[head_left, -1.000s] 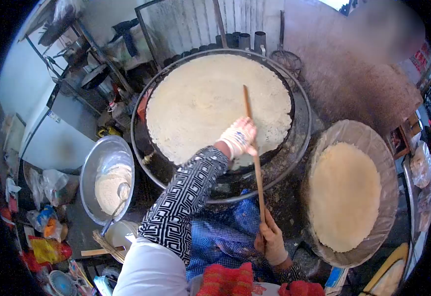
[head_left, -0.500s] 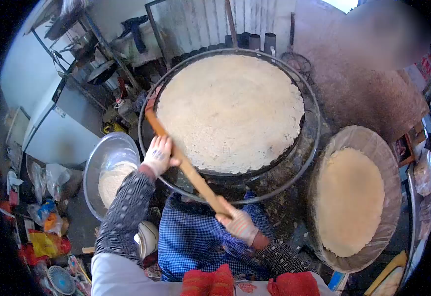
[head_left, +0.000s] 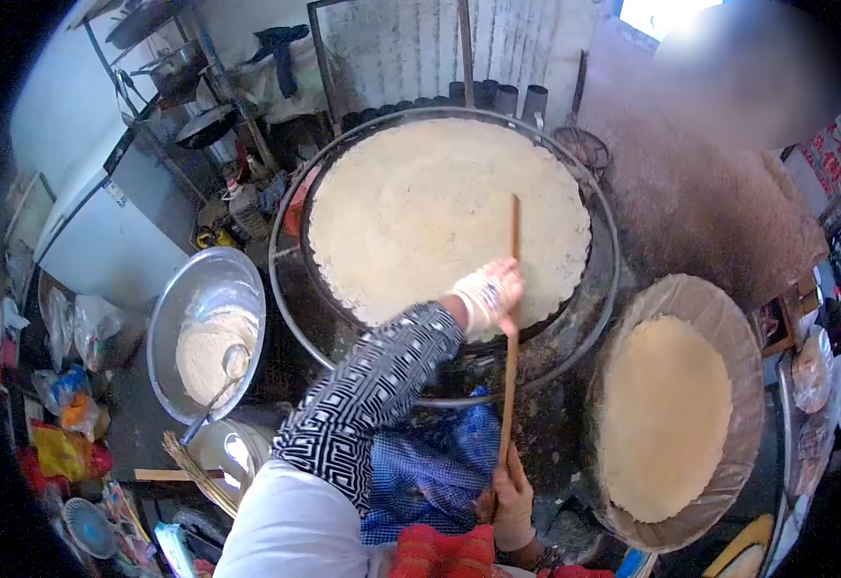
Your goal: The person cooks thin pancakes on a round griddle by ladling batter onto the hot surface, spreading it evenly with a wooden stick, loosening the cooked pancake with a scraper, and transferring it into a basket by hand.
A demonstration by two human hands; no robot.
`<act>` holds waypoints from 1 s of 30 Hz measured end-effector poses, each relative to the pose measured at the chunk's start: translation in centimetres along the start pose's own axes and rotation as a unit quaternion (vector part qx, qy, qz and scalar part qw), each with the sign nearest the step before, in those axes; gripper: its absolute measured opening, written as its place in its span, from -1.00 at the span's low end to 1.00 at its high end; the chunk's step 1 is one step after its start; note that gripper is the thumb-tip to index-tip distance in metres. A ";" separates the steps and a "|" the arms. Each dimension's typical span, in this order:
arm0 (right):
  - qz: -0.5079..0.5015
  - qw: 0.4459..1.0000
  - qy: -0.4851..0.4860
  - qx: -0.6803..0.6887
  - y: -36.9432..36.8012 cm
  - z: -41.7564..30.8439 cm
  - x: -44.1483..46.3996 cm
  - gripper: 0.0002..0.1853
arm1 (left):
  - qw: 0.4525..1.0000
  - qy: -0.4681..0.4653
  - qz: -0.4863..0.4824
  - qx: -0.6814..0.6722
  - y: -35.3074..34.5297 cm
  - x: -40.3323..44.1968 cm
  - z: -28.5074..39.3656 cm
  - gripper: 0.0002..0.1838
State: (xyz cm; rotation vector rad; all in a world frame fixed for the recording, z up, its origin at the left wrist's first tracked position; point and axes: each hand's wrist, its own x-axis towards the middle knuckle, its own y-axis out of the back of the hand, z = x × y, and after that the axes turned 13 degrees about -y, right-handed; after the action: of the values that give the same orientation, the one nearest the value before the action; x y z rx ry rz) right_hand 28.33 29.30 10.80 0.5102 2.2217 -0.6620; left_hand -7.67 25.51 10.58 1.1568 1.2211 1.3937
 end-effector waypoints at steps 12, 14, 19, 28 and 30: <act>-0.163 0.965 0.022 -0.203 -8.6 -3.4 7.2 -0.48 | 0.973 0.217 0.056 0.057 2.3 -21.0 -7.5 0.05; -0.150 0.932 0.072 -0.323 -7.0 -1.8 7.7 -0.42 | 0.963 0.242 0.063 0.097 0.9 -24.4 -6.0 0.14; -0.064 0.865 0.251 -0.429 0.1 2.0 4.0 -0.40 | 0.975 0.214 0.030 0.047 3.4 -20.3 1.9 0.15; -0.026 0.998 -0.012 -0.062 1.4 -2.4 -0.7 -0.42 | 0.997 0.040 -0.064 0.030 1.3 0.4 -0.4 0.11; -0.109 0.992 -0.056 -0.008 1.0 -4.2 -0.6 -0.38 | 0.983 0.083 -0.159 -0.033 2.7 -2.4 -2.2 0.05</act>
State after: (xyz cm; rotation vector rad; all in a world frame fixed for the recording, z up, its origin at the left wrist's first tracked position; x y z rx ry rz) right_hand 26.94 32.45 13.39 0.2171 2.1917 -0.7648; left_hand -9.65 22.60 12.90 0.7701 1.3986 1.2936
